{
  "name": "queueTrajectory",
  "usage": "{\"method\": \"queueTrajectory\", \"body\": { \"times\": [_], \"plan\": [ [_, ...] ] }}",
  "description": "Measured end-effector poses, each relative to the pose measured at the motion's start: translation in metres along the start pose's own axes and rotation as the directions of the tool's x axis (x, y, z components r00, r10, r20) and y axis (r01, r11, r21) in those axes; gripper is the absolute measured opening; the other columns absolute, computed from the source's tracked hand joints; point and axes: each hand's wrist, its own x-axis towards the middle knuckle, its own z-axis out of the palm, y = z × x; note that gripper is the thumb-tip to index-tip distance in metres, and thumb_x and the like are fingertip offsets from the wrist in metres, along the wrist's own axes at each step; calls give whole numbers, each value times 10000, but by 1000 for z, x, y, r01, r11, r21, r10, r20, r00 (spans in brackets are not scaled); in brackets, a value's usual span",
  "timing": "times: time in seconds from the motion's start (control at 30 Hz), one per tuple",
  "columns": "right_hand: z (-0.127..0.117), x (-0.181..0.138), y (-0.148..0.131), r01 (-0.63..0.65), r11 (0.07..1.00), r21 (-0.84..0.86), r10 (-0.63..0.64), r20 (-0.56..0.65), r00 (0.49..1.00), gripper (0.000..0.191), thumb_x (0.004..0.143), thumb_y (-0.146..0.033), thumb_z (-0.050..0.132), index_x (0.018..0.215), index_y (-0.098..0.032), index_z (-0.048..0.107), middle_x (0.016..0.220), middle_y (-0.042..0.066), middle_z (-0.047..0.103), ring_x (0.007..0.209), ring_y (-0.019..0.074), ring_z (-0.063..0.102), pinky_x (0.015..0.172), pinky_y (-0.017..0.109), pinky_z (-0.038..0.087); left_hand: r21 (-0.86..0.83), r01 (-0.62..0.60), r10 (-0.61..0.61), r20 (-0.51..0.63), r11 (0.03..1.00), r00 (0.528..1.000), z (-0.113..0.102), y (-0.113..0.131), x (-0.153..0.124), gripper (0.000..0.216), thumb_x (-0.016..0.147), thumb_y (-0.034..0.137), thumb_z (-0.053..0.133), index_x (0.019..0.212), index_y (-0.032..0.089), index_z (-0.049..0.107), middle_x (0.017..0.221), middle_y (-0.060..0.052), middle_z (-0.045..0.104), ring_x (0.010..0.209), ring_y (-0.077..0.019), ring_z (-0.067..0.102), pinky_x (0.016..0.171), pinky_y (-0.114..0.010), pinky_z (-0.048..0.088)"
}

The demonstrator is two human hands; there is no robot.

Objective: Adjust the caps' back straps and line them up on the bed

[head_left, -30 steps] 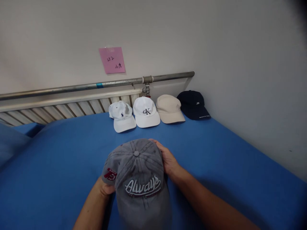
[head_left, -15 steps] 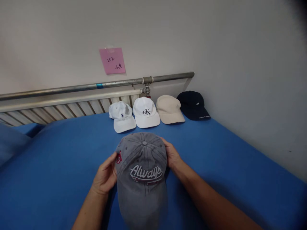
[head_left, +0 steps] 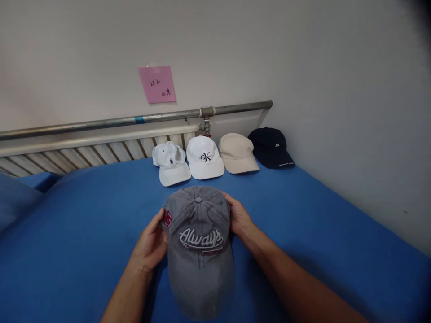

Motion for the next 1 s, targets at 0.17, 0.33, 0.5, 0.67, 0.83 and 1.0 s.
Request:
{"method": "queueTrajectory", "body": {
  "times": [0.17,0.33,0.5,0.67,0.83,1.0],
  "plan": [
    [-1,-1,-3,31,999,-9,-32,-31,999,175,584,-131,696,733,-223,684,697,-61,702,689,135,617,738,273,467,66,12,-7,-74,998,997,4,1,1,220,916,193,521,909,123,730,827,-83,772,924,-235,716,955,-382,512],
    [-1,-1,-3,22,999,-31,-23,-28,999,172,582,-120,684,725,-217,679,688,-51,697,680,153,615,720,295,460,-13,17,-18,-61,1000,998,7,4,-2,274,924,235,480,880,131,729,749,-70,766,892,-241,723,942,-397,519],
    [0,-1,-1,7,999,-54,-8,-15,1000,159,586,-135,703,726,-207,683,683,-49,691,682,143,611,723,284,446,-31,-35,29,-174,999,984,11,3,-3,291,924,175,447,850,138,726,749,-68,765,902,-239,720,949,-398,514],
    [2,-3,-1,8,999,-53,-9,-25,1000,163,578,-137,700,722,-213,689,660,-55,681,682,139,601,707,273,439,-31,-24,16,-217,999,976,9,2,1,307,918,159,458,765,135,723,717,-79,760,904,-253,720,956,-408,510],
    [6,-6,0,20,998,-59,-21,-24,999,166,586,-162,705,741,-220,705,722,-53,705,737,131,612,737,256,448,-27,55,-60,-233,998,971,6,1,3,278,910,182,472,823,113,726,734,-104,761,908,-272,719,946,-428,511],
    [10,-9,2,27,997,-74,-28,-6,1000,121,637,-199,697,755,-210,721,797,-34,729,813,132,622,794,244,449,-35,75,-81,-218,997,972,0,1,8,258,884,195,490,811,117,724,710,-105,757,913,-286,716,939,-444,511]
  ]
}}
